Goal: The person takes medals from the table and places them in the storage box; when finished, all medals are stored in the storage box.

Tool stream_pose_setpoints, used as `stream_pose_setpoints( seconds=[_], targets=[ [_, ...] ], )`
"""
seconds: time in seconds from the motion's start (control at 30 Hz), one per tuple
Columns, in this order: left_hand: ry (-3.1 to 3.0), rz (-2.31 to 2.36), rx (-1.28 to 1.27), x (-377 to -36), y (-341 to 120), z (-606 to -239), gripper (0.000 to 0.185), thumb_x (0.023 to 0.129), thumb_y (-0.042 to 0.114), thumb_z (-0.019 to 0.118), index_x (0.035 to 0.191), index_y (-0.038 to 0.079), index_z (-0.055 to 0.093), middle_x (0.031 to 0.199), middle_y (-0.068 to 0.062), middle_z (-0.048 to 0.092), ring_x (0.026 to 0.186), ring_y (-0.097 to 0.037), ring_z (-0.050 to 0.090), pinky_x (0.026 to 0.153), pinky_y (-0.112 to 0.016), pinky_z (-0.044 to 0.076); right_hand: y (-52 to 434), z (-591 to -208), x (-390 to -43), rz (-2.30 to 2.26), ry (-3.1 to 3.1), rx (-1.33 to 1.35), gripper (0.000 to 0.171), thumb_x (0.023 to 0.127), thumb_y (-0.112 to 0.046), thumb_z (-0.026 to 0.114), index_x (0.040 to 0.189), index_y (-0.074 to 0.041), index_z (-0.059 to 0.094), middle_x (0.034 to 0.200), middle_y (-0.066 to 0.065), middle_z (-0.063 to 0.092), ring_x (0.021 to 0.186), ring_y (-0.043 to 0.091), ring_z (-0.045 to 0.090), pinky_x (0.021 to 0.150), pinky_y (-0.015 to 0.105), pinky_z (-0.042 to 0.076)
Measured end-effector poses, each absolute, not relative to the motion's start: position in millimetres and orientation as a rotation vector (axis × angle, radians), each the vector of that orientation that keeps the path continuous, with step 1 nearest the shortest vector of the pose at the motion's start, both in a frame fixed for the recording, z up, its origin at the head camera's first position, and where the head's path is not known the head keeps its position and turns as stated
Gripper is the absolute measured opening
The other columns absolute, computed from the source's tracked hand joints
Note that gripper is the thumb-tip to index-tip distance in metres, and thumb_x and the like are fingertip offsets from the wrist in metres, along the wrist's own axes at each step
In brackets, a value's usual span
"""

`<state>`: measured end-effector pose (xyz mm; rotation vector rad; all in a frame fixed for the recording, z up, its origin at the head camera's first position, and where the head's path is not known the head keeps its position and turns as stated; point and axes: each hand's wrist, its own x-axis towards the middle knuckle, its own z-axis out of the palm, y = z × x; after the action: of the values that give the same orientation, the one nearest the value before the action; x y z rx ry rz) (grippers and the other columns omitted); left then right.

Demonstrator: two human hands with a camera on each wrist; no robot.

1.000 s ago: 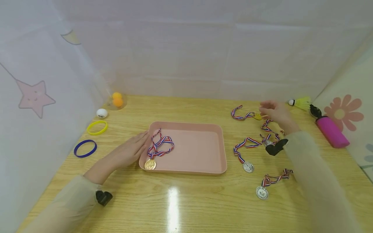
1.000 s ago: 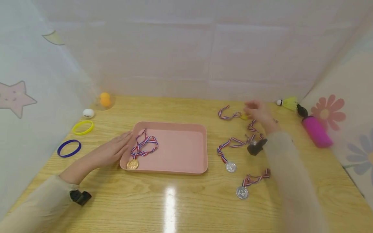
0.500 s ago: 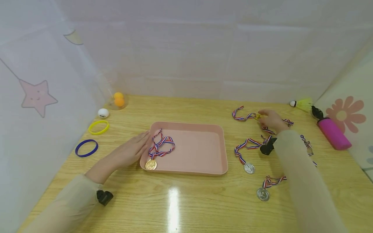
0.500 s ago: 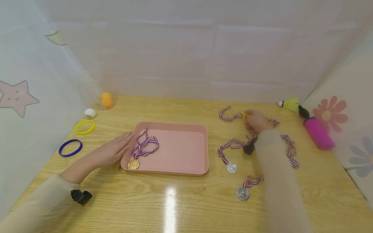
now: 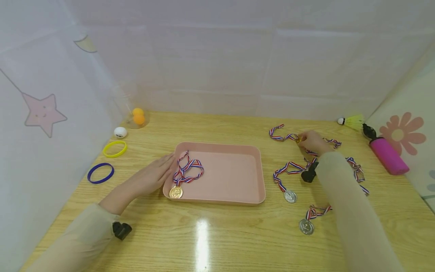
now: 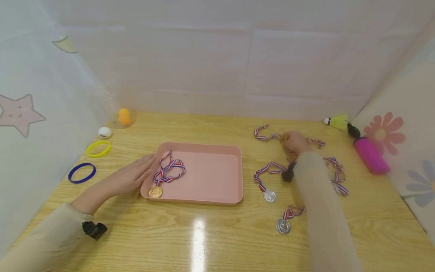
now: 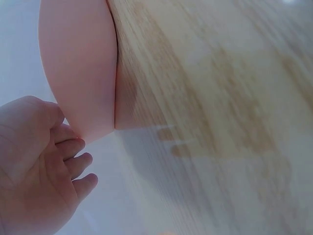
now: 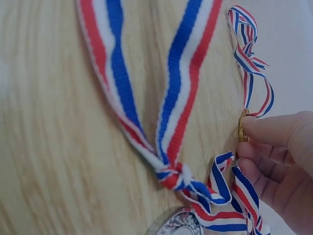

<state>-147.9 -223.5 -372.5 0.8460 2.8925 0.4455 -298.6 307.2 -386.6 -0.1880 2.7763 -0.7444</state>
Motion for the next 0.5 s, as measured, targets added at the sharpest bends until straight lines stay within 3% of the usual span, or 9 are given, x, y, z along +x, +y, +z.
stream_pose_setpoints(
  seconds=[0.27, 0.5],
  targets=[
    [2.890, 0.444, 0.841, -147.7, -224.3, -372.4, 0.048, 0.101, 0.016, 0.036, 0.142, -0.006, 0.026, 0.146, -0.024, 0.023, 0.133, -0.039, 0.020, 0.107, -0.049, 0.019, 304.7, -387.2, -297.6, -0.736, 2.784, -0.203, 0.033, 0.088, -0.004, 0.057, 0.115, 0.013, 0.052, 0.100, 0.028, 0.052, 0.072, 0.027, 0.057, 0.064, 0.037, 0.049],
    [2.890, 0.440, 0.850, -148.2, -224.7, -373.0, 0.048, 0.101, 0.017, 0.035, 0.142, -0.006, 0.026, 0.146, -0.024, 0.022, 0.133, -0.039, 0.020, 0.107, -0.049, 0.019, 302.9, -386.7, -296.7, -0.714, 2.770, -0.180, 0.034, 0.088, -0.007, 0.058, 0.113, 0.014, 0.047, 0.113, 0.035, 0.048, 0.099, 0.043, 0.050, 0.081, 0.051, 0.045]
  ],
)
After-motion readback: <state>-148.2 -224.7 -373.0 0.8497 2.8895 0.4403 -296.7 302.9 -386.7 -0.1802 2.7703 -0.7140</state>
